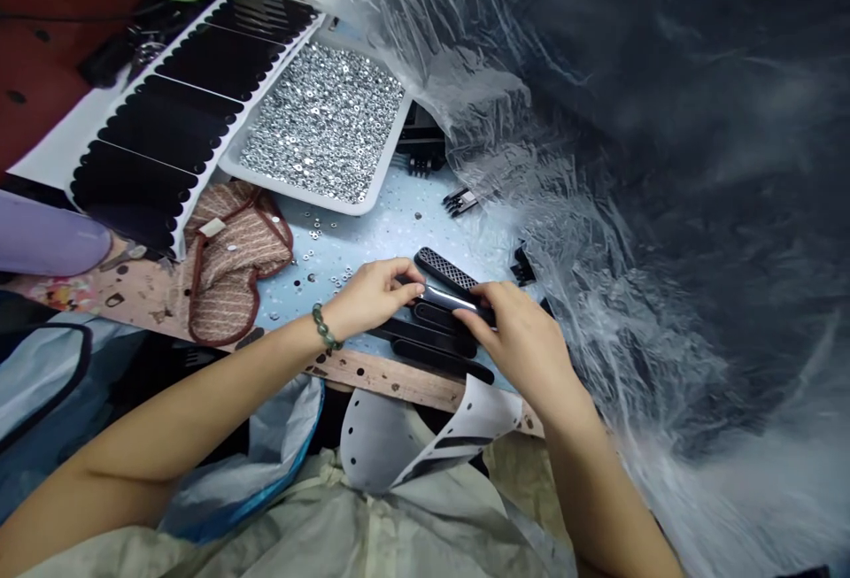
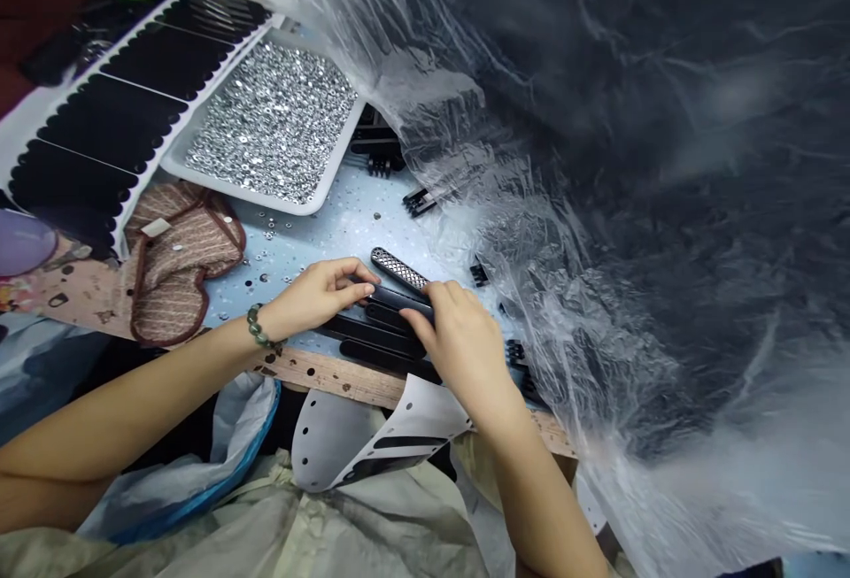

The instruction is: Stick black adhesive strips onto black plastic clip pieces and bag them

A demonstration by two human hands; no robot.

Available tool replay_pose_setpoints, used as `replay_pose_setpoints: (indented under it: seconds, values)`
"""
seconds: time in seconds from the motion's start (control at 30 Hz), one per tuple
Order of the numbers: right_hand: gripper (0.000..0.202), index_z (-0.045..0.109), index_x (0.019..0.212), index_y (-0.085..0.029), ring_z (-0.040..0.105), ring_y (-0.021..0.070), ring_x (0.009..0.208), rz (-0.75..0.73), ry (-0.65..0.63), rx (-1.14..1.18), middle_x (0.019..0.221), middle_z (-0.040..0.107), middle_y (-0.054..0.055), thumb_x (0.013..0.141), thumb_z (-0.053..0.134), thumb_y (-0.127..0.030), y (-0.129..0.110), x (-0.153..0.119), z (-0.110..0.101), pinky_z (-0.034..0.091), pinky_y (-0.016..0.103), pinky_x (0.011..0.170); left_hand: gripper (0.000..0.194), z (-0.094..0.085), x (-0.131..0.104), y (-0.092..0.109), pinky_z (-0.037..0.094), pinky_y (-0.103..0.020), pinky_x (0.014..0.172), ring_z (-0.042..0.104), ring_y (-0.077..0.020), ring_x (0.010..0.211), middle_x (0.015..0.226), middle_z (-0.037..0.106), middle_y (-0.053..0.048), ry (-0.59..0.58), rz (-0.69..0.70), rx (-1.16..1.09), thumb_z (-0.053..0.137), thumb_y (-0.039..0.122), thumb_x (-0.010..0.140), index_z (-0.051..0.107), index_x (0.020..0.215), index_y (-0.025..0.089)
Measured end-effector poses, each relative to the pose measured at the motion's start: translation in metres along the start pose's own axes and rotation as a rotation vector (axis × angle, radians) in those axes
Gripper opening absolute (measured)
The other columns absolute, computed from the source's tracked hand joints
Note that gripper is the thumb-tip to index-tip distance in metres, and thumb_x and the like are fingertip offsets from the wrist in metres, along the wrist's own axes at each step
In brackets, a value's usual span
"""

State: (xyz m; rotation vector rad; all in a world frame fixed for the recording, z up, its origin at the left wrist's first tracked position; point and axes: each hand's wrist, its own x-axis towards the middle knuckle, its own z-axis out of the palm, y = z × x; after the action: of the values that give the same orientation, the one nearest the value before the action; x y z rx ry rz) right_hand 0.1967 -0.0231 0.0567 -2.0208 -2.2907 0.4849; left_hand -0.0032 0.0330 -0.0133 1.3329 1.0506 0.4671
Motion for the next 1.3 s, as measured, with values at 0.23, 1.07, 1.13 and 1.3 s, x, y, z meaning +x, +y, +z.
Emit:
replay_pose_setpoints:
  seconds: [0.23, 1.07, 1.13, 1.3]
  values:
    - [0.007, 0.056, 0.089, -0.021, 0.057, 0.0164, 0.075, 0.091, 0.044, 0.322, 0.082, 0.061, 0.002, 0.090, 0.051, -0.026, 0.024, -0.012, 0.014, 0.042, 0.028, 0.068, 0.029, -0.004, -0.004, 0.006, 0.052, -0.032, 0.079, 0.065, -0.0168, 0.086, 0.100, 0.068, -0.007, -0.071, 0.042, 0.015, 0.059, 0.035, 0.082, 0.066, 0.103, 0.017]
    - [0.018, 0.053, 0.078, -0.021, 0.049, 0.0124, 0.059, 0.183, 0.004, 0.309, 0.070, 0.057, -0.001, 0.083, 0.062, -0.035, 0.032, -0.008, 0.010, 0.035, 0.025, 0.056, 0.025, 0.001, -0.005, 0.002, 0.050, -0.027, 0.070, 0.062, -0.0141, 0.076, 0.091, 0.066, -0.006, -0.054, 0.035, 0.012, 0.061, 0.037, 0.080, 0.067, 0.091, 0.015]
    - [0.017, 0.055, 0.078, -0.020, 0.049, 0.0111, 0.057, 0.190, -0.015, 0.433, 0.067, 0.057, -0.002, 0.084, 0.060, -0.035, 0.038, -0.010, 0.011, 0.036, 0.024, 0.055, 0.025, 0.001, -0.005, 0.002, 0.050, -0.027, 0.070, 0.061, -0.0135, 0.075, 0.091, 0.066, -0.006, -0.048, 0.032, 0.021, 0.062, 0.036, 0.079, 0.067, 0.091, 0.014]
    - [0.018, 0.053, 0.074, -0.020, 0.048, 0.0106, 0.054, 0.213, -0.018, 0.413, 0.063, 0.056, -0.003, 0.083, 0.060, -0.034, 0.039, -0.011, 0.009, 0.035, 0.023, 0.054, 0.026, 0.000, -0.006, 0.004, 0.049, -0.027, 0.073, 0.062, -0.0145, 0.077, 0.091, 0.066, -0.006, -0.046, 0.002, 0.009, 0.063, 0.037, 0.079, 0.066, 0.092, 0.014]
